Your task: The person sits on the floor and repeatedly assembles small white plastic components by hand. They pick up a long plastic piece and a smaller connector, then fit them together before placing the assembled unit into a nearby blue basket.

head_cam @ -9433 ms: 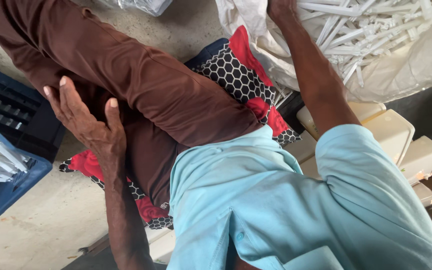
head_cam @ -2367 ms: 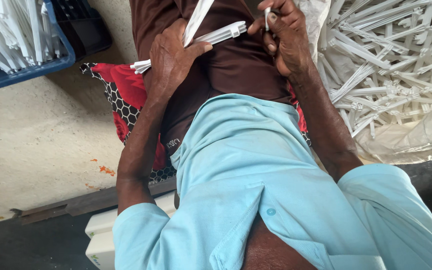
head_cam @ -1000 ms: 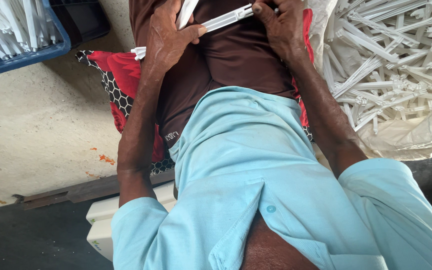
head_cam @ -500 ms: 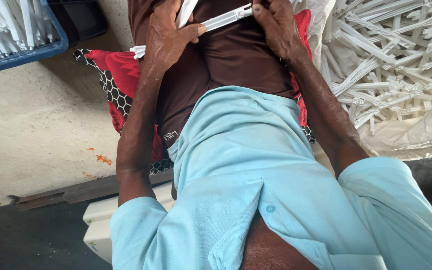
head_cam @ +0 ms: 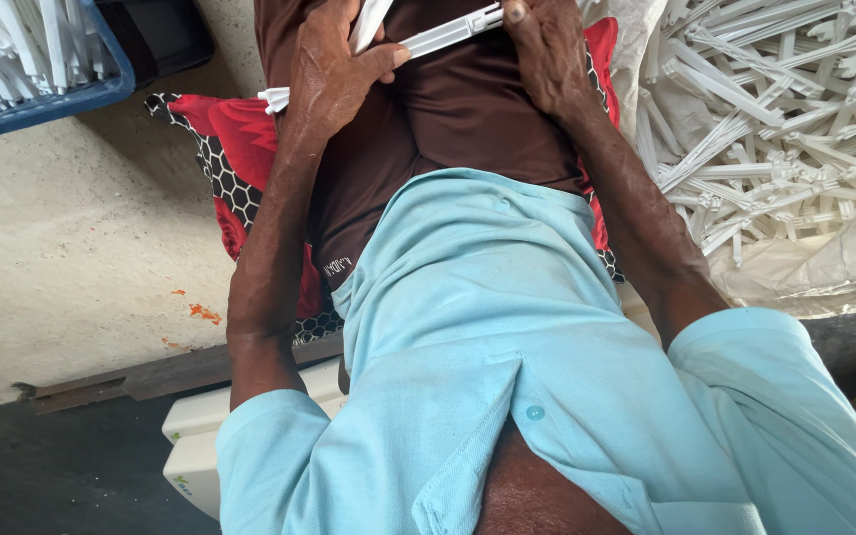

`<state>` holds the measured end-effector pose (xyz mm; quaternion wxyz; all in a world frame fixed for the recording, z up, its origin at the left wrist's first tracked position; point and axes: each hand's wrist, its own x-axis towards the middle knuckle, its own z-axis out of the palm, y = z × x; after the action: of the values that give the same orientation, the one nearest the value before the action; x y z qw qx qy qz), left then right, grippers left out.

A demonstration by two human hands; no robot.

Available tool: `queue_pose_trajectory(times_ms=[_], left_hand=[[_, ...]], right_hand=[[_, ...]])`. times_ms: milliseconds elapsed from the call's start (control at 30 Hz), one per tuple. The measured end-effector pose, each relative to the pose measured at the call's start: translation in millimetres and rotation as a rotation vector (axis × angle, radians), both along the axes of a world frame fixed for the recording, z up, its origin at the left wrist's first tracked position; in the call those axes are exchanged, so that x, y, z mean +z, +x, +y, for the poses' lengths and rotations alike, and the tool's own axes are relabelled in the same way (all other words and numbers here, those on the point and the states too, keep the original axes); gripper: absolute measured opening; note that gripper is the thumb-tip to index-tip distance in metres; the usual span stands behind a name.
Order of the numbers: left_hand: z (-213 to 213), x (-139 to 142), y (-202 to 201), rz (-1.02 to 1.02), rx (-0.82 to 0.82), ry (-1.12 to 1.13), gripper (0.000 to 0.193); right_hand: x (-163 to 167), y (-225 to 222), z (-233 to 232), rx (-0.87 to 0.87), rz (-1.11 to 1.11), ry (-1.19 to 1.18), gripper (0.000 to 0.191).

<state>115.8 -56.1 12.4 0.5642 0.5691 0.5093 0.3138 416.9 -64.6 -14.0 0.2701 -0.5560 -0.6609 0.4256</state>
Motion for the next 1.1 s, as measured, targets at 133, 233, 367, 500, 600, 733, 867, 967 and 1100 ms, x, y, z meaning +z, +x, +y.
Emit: queue_pose_trajectory(times_ms=[133,233,367,500,600,733,867,967,1100], left_hand=[[-2,-2,1,0.006,0.004,0.001,0.027],[-3,-1,2,0.021,0.003,0.008,0.028],[-3,2,0,0.054,0.009,-0.001,0.031],[-4,2,0,0.062,0.008,0.019,0.03],[-4,1,-1,0.048,0.008,0.028,0.031],[-4,0,-1,0.031,0.015,0.029,0.031],[-5,0,-1,0.095,0.004,0.041,0.029],[-5,2,-2,0.073,0.015,0.031,0.03],[-4,3,-1,0.039,0.026,0.054,0.03]], right_hand=[[17,5,-5,0.062,0.062,0.021,0.041],[16,3,-6,0.043,0.069,0.005,0.04],[4,4,-5,0.034,0.001,-0.012,0.042],[-7,4,6,-0.012,-0.021,-0.276,0.048],[-5,4,5,-0.019,0.038,-0.234,0.04],[8,11,-6,0.042,0.06,-0.06,0.036],[3,6,-6,0.026,0.135,-0.027,0.04],[-6,4,1,0.0,0.081,-0.092,0.042],[-13,6,7,-0.024,0.145,-0.243,0.044]])
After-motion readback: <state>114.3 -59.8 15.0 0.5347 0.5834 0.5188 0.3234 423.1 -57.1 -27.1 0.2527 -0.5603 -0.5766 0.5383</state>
